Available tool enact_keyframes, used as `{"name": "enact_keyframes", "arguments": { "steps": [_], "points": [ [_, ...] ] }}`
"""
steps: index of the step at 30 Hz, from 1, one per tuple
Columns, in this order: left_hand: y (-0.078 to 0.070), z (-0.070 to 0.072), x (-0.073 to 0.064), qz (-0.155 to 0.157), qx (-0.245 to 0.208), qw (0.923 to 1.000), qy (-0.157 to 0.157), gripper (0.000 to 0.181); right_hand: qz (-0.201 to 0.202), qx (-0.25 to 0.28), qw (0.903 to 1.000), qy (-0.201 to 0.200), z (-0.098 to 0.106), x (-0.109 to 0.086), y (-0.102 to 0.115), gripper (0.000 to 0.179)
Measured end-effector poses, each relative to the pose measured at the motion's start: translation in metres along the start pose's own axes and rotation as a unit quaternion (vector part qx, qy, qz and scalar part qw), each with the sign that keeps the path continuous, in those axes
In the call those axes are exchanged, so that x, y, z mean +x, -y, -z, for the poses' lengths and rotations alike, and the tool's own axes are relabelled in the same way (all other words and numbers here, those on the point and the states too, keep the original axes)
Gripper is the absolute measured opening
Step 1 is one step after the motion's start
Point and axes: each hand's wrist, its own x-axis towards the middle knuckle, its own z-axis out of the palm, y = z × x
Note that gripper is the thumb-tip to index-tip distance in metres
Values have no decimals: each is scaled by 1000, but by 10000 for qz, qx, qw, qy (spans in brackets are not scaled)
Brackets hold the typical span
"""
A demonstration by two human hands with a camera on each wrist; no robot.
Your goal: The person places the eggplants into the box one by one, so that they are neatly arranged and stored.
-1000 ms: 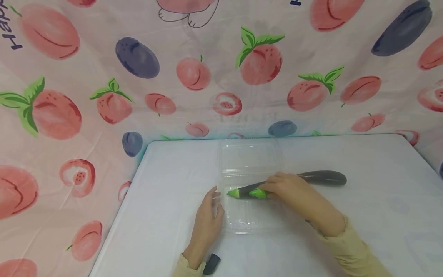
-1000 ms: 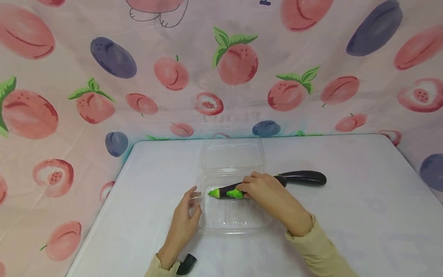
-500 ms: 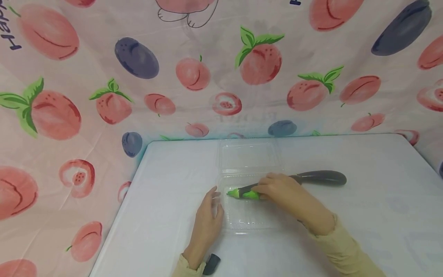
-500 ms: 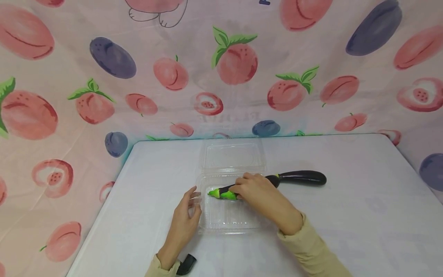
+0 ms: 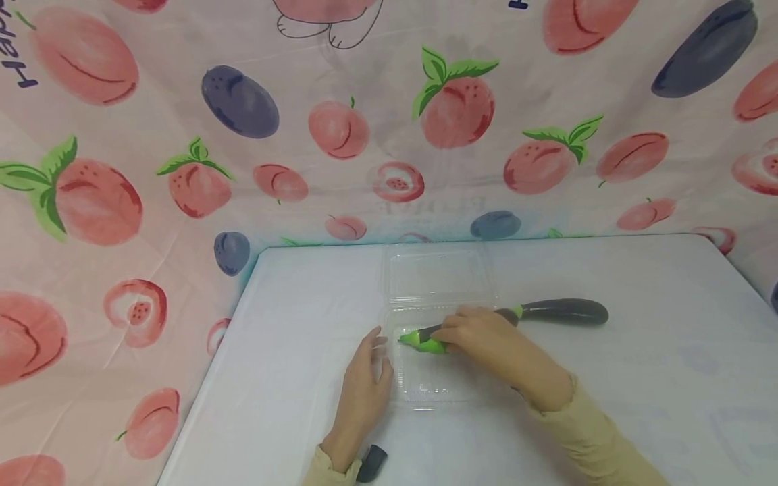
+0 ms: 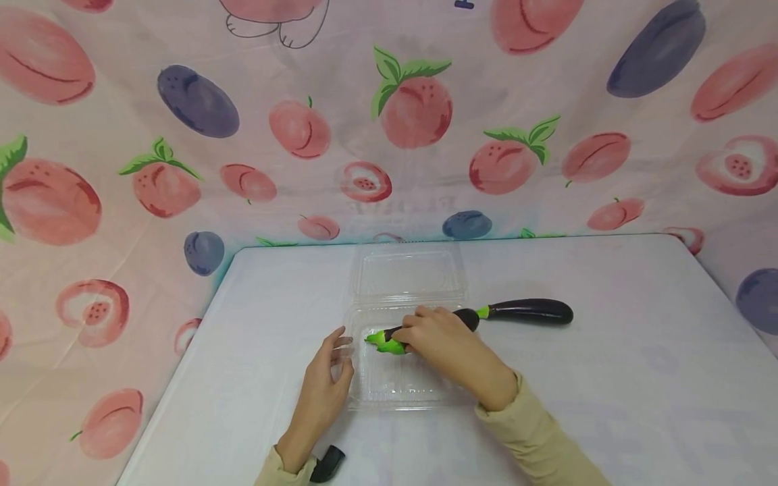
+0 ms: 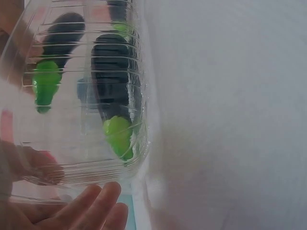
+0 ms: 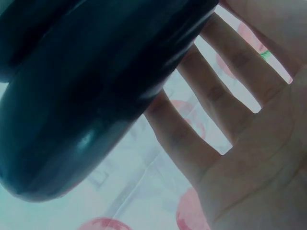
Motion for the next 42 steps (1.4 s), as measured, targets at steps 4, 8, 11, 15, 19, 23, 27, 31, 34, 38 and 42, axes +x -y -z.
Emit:
{"name": "enact_keyframes", "arguments": {
  "steps": [4, 8, 11, 15, 19, 23, 27, 31, 34, 38, 42],
  "points": [
    [0, 0, 0, 14, 29, 10000, 24, 49, -52, 38, 10000, 46, -4, 1, 2, 21],
    [-1, 0, 0, 46, 34, 10000, 44, 49, -126, 76, 9998, 150, -7, 4, 4, 19],
    [-1, 0, 0, 74, 38, 10000, 52, 49, -168, 123, 9996, 208, -9, 5, 5, 20],
    [-1, -1, 1, 81, 57, 9999, 60, 49, -240, 193, 9991, 281, -11, 5, 6, 20],
    [0, -1, 1, 65, 50, 10000, 55, 49, -255, 219, 9990, 311, -12, 6, 7, 20],
    [0, 0, 1, 52, 50, 10000, 40, 49, -245, 255, 9988, 344, -14, 7, 7, 18],
    [1, -1, 1, 40, 48, 10000, 42, 50, -242, 251, 9988, 353, -16, 8, 8, 16],
    [1, -1, 1, 28, 48, 10000, 49, 50, -296, 271, 9983, 414, -18, 9, 8, 19],
    [1, -1, 1, 32, 45, 10000, 36, 49, -394, 376, 9972, 509, -19, 10, 8, 20],
    [0, -1, 0, 53, 34, 10000, 29, 49, -502, 455, 9958, 621, -22, 10, 8, 18],
    [0, 0, 0, 61, 0, 10000, 26, 48, -507, 384, 9959, 643, -24, 11, 8, 17]
  ]
}}
